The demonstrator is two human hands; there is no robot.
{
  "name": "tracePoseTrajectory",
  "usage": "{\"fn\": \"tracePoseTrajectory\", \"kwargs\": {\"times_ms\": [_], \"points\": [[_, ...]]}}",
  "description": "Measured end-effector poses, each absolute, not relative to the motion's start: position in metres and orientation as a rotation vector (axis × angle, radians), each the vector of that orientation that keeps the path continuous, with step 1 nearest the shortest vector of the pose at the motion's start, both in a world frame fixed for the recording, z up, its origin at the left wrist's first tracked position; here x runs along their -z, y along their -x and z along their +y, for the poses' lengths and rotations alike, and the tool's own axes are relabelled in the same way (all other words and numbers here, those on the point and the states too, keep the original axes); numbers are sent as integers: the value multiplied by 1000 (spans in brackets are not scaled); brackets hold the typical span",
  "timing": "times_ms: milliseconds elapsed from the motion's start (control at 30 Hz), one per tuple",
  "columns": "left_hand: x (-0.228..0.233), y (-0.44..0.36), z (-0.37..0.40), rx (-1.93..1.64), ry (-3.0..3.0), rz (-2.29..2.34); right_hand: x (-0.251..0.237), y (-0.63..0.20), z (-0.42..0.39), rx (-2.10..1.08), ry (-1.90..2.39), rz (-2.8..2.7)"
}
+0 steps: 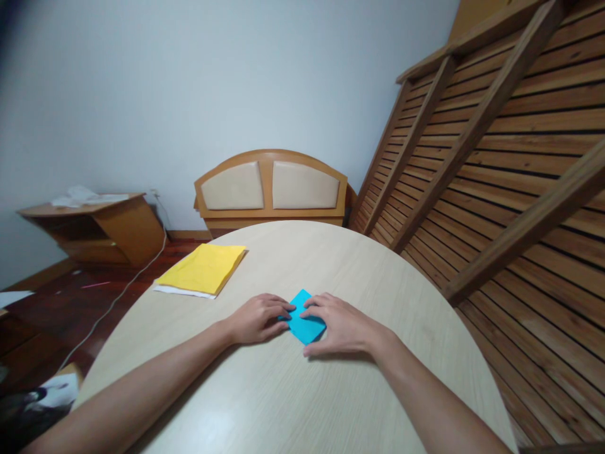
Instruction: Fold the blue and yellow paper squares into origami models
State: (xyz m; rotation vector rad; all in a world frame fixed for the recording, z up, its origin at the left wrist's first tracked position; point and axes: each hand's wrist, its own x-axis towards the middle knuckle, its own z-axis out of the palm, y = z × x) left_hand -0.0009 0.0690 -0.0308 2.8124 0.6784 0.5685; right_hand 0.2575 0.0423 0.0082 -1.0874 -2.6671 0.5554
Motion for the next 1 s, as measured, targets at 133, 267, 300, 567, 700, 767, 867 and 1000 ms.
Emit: {"fn": "tracePoseTrajectory", "kwargs": {"times_ms": [133,267,300,567,700,767,867,1000], "points": [[31,0,69,-578,-2832,721,-6,-254,40,-440,1086,-2674],[29,-1,67,-567,-2835,721,-3,-251,41,-351,1045,-2675],[28,0,66,-562,-2834,721,-3,-251,41,-337,1031,-2678],[25,-1,65,-541,-2840,769,1,-251,46,-343,971,-2691],[29,-3,66,-555,-2833,822,3,-250,49,-349,990,-2663],[30,-4,66,-582,-2814,848,5,-250,50,-351,997,-2636],[30,-5,67,-627,-2787,868,10,-250,53,-336,1025,-2599],[31,-5,68,-638,-2770,922,17,-250,57,-282,1133,-2528]]}}
